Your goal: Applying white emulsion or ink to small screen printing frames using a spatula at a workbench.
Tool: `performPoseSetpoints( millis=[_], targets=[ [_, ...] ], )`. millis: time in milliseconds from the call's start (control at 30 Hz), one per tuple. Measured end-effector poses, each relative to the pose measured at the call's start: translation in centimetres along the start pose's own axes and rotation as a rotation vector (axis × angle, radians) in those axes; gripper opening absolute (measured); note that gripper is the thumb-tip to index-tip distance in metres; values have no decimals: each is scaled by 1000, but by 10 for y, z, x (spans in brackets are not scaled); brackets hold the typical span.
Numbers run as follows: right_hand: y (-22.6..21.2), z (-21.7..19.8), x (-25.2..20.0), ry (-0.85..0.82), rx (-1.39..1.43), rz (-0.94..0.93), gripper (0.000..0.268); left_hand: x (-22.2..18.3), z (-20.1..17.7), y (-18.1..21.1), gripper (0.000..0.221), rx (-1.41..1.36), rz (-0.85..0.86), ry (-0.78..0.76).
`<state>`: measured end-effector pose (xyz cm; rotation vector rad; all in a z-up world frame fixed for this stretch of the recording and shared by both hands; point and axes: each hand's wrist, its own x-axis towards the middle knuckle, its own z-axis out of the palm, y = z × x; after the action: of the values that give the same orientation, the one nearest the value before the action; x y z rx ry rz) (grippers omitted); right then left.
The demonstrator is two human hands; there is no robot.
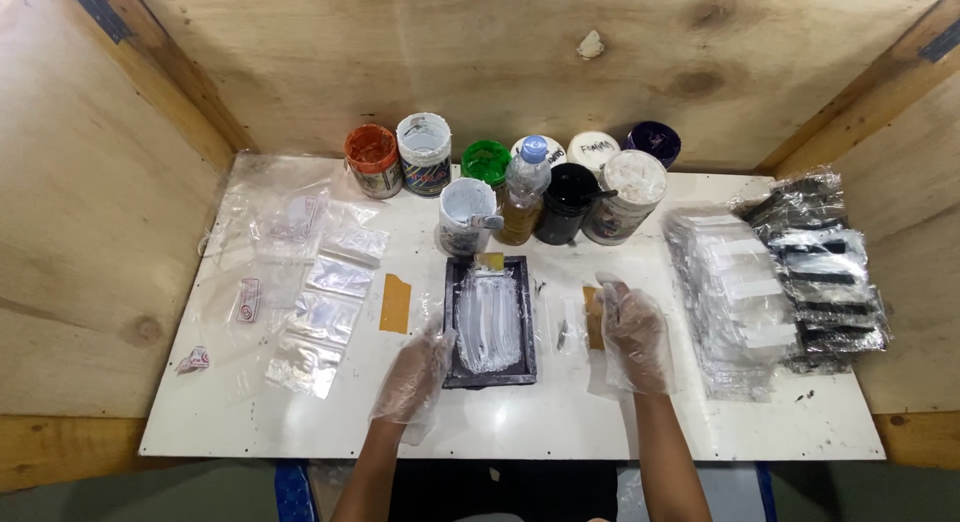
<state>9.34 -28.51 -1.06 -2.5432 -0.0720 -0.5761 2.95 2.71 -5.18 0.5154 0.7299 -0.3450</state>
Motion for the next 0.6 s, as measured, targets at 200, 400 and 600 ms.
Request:
performPoseSetpoints(
  millis=[200, 400, 600],
  targets=[
    [-58, -15, 30, -192, 669, -268, 11, -54, 52, 28, 47, 940, 380, 60],
    [-122, 10, 65, -963, -67, 3, 58, -23, 72, 41, 48, 2025, 379, -36],
    [-83, 129, 50, -490, -238, -400, 27, -17, 74, 50, 51, 2402, 589, -31]
  ],
)
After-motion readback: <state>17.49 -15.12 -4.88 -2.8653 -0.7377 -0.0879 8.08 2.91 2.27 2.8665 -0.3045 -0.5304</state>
